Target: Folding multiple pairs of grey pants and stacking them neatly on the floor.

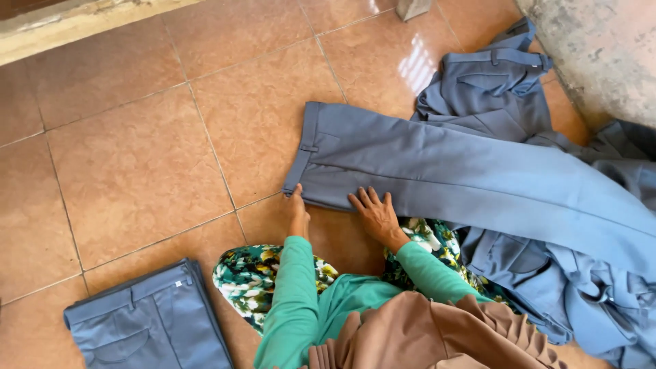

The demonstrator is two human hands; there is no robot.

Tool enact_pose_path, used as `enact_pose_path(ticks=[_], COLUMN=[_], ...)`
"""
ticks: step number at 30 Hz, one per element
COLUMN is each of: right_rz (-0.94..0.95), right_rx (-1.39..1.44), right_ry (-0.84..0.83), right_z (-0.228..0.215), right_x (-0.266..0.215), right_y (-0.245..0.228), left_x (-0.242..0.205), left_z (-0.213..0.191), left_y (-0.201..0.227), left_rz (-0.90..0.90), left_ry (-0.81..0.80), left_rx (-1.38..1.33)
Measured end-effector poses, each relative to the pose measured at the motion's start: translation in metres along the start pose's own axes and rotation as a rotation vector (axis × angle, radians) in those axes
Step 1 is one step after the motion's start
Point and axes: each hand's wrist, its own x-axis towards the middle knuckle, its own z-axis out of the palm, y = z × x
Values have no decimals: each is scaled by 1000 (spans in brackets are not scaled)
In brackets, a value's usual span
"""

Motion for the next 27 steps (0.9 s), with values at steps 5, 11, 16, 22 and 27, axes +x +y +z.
enact_pose_path(ticks=[5,11,16,22,27], right_rz=[-4,-29,-127,-86,-66], right_rx=[-21,79,122,264,471], right_ry=[2,-190,-224,-279,-310], right_z=[41,60,54,40,33], right_x=[27,60,90,122,130], right_y=[-15,-59,-104,-124,-132], left_x=[51,37,114,112,54], left_z=[-80,-200,-266,-203,-115], left_y=[21,61,39,0,9], left_rz=[75,55,29,-190,-461], left_ry=[264,349,503,486,113], left_rx=[-186,-306,-496,-725,-633])
